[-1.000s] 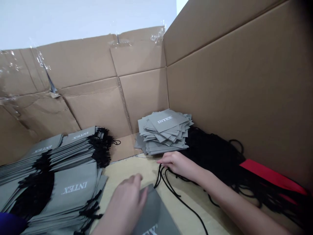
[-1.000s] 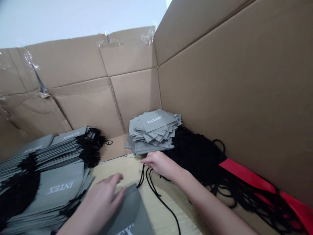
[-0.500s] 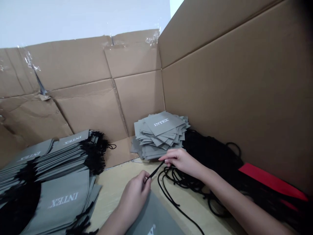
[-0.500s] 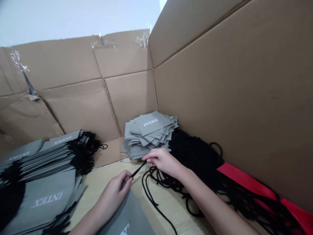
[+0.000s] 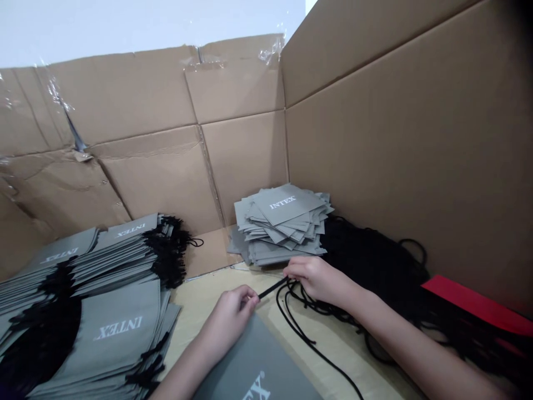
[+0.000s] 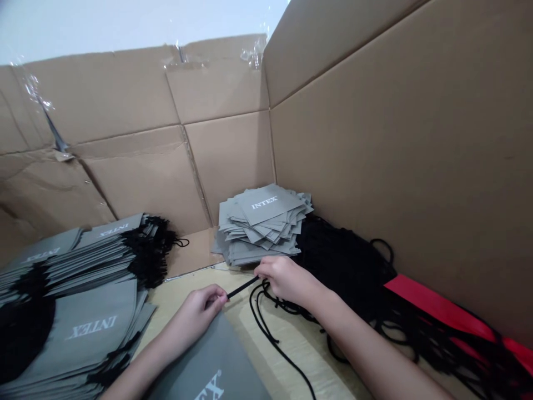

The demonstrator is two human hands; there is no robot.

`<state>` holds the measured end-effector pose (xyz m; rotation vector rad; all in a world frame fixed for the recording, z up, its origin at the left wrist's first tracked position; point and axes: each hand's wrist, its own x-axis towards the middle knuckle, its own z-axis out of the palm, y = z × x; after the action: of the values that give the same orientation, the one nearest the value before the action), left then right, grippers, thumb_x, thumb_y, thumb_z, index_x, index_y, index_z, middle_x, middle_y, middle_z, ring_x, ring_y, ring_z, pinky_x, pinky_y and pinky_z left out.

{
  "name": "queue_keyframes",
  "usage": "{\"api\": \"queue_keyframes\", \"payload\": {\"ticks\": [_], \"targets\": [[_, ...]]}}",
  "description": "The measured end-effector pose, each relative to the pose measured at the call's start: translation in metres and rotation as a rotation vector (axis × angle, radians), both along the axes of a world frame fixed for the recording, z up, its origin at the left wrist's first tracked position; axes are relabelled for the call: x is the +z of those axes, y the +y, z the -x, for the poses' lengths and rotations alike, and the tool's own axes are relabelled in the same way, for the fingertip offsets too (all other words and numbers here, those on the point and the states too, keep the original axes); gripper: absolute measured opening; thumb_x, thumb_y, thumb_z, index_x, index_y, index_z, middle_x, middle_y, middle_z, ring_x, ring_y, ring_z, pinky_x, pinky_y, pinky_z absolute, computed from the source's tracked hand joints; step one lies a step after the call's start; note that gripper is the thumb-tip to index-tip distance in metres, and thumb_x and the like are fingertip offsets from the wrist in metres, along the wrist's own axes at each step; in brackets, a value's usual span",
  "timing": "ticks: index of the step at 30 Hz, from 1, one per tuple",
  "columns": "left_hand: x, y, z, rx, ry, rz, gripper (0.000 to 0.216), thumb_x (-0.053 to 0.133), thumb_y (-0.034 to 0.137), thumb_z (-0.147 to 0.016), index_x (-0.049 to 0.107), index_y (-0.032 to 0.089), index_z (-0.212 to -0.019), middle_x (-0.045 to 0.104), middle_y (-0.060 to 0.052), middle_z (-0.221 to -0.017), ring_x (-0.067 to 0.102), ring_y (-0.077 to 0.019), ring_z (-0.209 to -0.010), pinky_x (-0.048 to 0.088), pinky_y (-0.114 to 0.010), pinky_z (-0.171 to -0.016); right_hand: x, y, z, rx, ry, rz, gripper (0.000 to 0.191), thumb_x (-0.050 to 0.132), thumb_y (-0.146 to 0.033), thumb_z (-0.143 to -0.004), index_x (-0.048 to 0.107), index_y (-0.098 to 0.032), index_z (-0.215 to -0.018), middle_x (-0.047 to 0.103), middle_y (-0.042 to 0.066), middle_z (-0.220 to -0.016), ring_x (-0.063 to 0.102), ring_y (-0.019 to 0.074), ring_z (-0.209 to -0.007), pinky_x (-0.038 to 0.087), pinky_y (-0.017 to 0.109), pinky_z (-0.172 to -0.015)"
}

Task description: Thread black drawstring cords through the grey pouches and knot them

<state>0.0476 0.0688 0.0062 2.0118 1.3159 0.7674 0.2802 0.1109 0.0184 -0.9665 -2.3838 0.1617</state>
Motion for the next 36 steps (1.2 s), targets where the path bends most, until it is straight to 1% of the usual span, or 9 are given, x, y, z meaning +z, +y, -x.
{"api": "queue_keyframes", "payload": {"ticks": [7, 11, 17, 19, 22, 26, 30, 33, 36], "targets": [[0.018, -0.004, 0.004, -0.107, -0.337, 0.285, 0.039, 0.06, 0.05, -0.072, 0.063, 0.011, -0.071, 0.051, 0.002, -0.059, 0.039, -0.0104, -0.056, 0.027, -0.02, -0.053, 0.003, -0.002, 0.003, -0.016, -0.013, 0.071, 0.02, 0.041, -0.008, -0.078, 0.052, -0.02, -0.066, 0.055, 0.0, -0.059, 0.047, 0.0126, -0.053, 0.033, 0.022, -0.051], [0.03, -0.013, 0.003, -0.006, -0.529, 0.371, 0.039, 0.069, 0.05, -0.064, 0.064, 0.012, -0.062, 0.045, 0.005, -0.051, 0.033, -0.0075, -0.049, 0.021, -0.019, -0.048, -0.004, -0.007, 0.015, 0.033, -0.041, 0.158, 0.021, 0.039, -0.006, -0.078, 0.05, -0.019, -0.065, 0.055, -0.001, -0.058, 0.047, 0.0112, -0.052, 0.03, 0.02, -0.049], [0.027, -0.019, -0.003, 0.076, -0.794, 0.498, 0.036, 0.076, 0.045, -0.058, 0.071, 0.011, -0.068, 0.059, -0.001, -0.06, 0.046, -0.0101, -0.056, 0.031, -0.02, -0.053, -0.012, -0.037, 0.047, 0.177, -0.151, 0.263, 0.015, 0.045, -0.01, -0.074, 0.052, -0.017, -0.064, 0.053, -0.002, -0.056, 0.042, 0.0097, -0.048, 0.027, 0.021, -0.047], [0.021, -0.016, -0.005, 0.037, -0.721, 0.437, 0.036, 0.073, 0.047, -0.06, 0.069, 0.011, -0.058, 0.059, -0.002, -0.056, 0.049, -0.013, -0.058, 0.033, -0.022, -0.056, -0.011, -0.045, 0.053, 0.23, -0.101, 0.362, 0.014, 0.047, -0.013, -0.074, 0.048, -0.017, -0.061, 0.047, -0.003, -0.054, 0.038, 0.0087, -0.047, 0.027, 0.021, -0.047], [0.012, -0.011, -0.005, 0.024, -0.428, 0.202, 0.042, 0.065, 0.048, -0.068, 0.064, 0.013, -0.046, 0.057, -0.001, -0.049, 0.049, -0.0152, -0.056, 0.033, -0.024, -0.057, -0.009, -0.046, 0.053, 0.333, 0.101, 0.628, 0.025, 0.045, -0.024, -0.081, 0.042, -0.018, -0.057, 0.042, -0.005, -0.052, 0.035, 0.0075, -0.046, 0.027, 0.019, -0.046], [0.01, -0.012, -0.003, 0.007, -0.033, -0.101, 0.033, 0.052, 0.036, -0.081, 0.068, 0.015, -0.06, 0.064, -0.003, -0.06, 0.05, -0.0165, -0.058, 0.033, -0.025, -0.058, -0.009, -0.032, 0.045, 0.425, 0.505, 1.025, 0.034, 0.051, -0.043, -0.078, 0.039, -0.019, -0.058, 0.035, -0.008, -0.043, 0.023, 0.0047, -0.037, 0.015, 0.019, -0.038], [0.014, -0.022, -0.006, -0.079, 0.235, -0.258, 0.025, 0.049, 0.027, -0.083, 0.066, 0.018, -0.068, 0.065, -0.005, -0.066, 0.052, -0.0166, -0.06, 0.03, -0.025, -0.058, -0.01, -0.027, 0.042, 0.45, 0.799, 1.253, 0.03, 0.059, -0.042, -0.071, 0.043, -0.018, -0.061, 0.031, -0.011, -0.038, 0.016, 0.0043, -0.035, 0.013, 0.019, -0.037], [0.014, -0.027, -0.011, -0.025, 0.21, -0.26, 0.019, 0.048, 0.025, -0.082, 0.064, 0.018, -0.073, 0.063, -0.003, -0.066, 0.05, -0.0149, -0.058, 0.029, -0.024, -0.056, -0.012, -0.029, 0.044, 0.415, 0.905, 1.382, 0.026, 0.054, -0.038, -0.073, 0.044, -0.018, -0.059, 0.028, -0.01, -0.036, 0.016, 0.0052, -0.036, 0.018, 0.018, -0.038], [0.014, -0.028, -0.016, 0.054, -0.009, -0.2, 0.019, 0.046, 0.024, -0.082, 0.057, 0.016, -0.069, 0.054, 0.001, -0.061, 0.045, -0.0127, -0.057, 0.03, -0.022, -0.056, -0.015, -0.028, 0.046, 0.364, 0.981, 1.424, 0.032, 0.049, -0.043, -0.078, 0.04, -0.019, -0.058, 0.029, -0.01, -0.039, 0.019, 0.0049, -0.036, 0.023, 0.017, -0.04]]}}
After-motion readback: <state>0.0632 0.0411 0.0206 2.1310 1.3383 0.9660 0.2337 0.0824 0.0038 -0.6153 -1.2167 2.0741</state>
